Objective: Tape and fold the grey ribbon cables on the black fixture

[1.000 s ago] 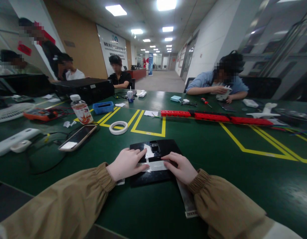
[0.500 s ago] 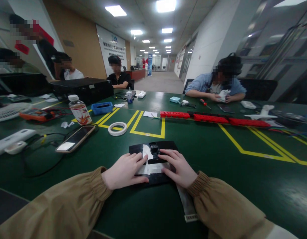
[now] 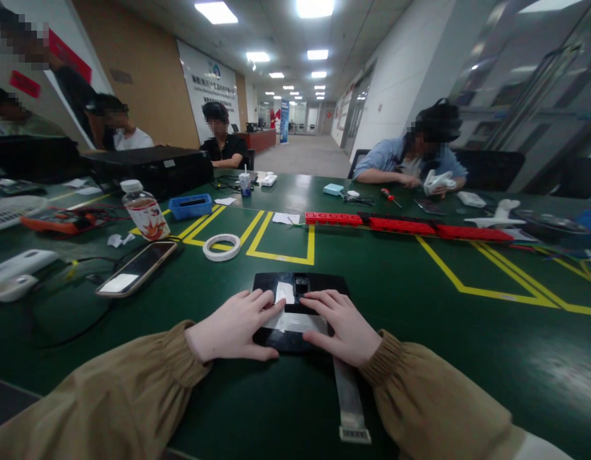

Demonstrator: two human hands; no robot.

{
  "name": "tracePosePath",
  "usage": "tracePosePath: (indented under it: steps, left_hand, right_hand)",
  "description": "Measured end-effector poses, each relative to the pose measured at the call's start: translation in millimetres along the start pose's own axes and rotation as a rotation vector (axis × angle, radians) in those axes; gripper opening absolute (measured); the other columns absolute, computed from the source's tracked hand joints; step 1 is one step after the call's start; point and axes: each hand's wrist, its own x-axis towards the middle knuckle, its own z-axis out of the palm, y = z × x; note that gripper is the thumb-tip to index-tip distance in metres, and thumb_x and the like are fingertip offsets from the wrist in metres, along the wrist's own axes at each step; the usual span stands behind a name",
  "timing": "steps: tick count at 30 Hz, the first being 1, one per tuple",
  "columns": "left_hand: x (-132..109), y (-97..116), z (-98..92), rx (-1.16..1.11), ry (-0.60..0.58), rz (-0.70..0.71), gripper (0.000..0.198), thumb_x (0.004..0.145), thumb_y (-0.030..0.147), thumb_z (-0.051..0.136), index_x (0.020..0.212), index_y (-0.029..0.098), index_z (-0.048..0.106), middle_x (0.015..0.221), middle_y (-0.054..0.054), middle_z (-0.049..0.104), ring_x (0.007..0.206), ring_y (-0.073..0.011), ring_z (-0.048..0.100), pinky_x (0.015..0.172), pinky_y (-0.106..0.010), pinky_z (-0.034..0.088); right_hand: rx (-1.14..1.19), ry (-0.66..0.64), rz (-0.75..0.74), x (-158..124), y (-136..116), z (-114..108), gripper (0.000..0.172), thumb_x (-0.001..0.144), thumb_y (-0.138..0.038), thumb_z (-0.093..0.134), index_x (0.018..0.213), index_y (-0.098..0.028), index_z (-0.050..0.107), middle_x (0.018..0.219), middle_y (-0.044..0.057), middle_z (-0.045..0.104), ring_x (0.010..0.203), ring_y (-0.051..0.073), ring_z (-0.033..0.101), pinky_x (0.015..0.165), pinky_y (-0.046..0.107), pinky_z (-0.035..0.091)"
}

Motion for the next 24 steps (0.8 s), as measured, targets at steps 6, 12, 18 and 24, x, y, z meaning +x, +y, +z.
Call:
tracePosePath:
  steps: [6,12,18,24]
  left_hand:
    - [7,-8,-0.5,0.038,0.008,0.087,0.067,0.081,0.062,0.045,0.131,0.017,0.041,0.108,-0.01,0.05,0.095,-0.0246,0.048,0.074,-0.034,0.039]
    - [17,-12,0.2,0.037,0.009,0.115,0.061,0.083,0.058,0.046,0.13,0.019,0.043,0.106,-0.01,0.05,0.094,-0.0241,0.049,0.076,-0.034,0.038]
    - [24,-17,4.2,0.014,0.042,0.208,0.054,0.085,0.049,0.048,0.128,0.017,0.045,0.119,-0.01,0.05,0.104,-0.0235,0.049,0.086,-0.034,0.039]
    - [29,-19,10.7,-0.084,0.06,0.274,0.043,0.089,0.041,0.047,0.125,0.017,0.049,0.125,-0.008,0.052,0.11,-0.0207,0.05,0.094,-0.032,0.038]
  right_hand:
    - [0.01,0.087,0.048,-1,2,1,0.034,0.093,-0.039,0.04,0.118,-0.024,0.056,0.119,0.008,0.055,0.111,0.024,0.045,0.091,0.043,0.038]
    - [0.0,0.153,0.051,-2,12,6,0.035,0.089,-0.041,0.046,0.116,-0.022,0.057,0.119,0.01,0.055,0.114,0.026,0.044,0.096,0.046,0.036]
    - [-0.021,0.05,0.054,-4,20,10,0.072,0.076,-0.061,0.057,0.134,-0.02,0.044,0.137,0.011,0.042,0.129,0.031,0.03,0.107,0.051,0.023]
    - [-0.037,0.04,0.111,-4,19,10,0.083,0.066,-0.06,0.066,0.135,-0.02,0.044,0.138,0.011,0.041,0.128,0.031,0.031,0.108,0.05,0.021]
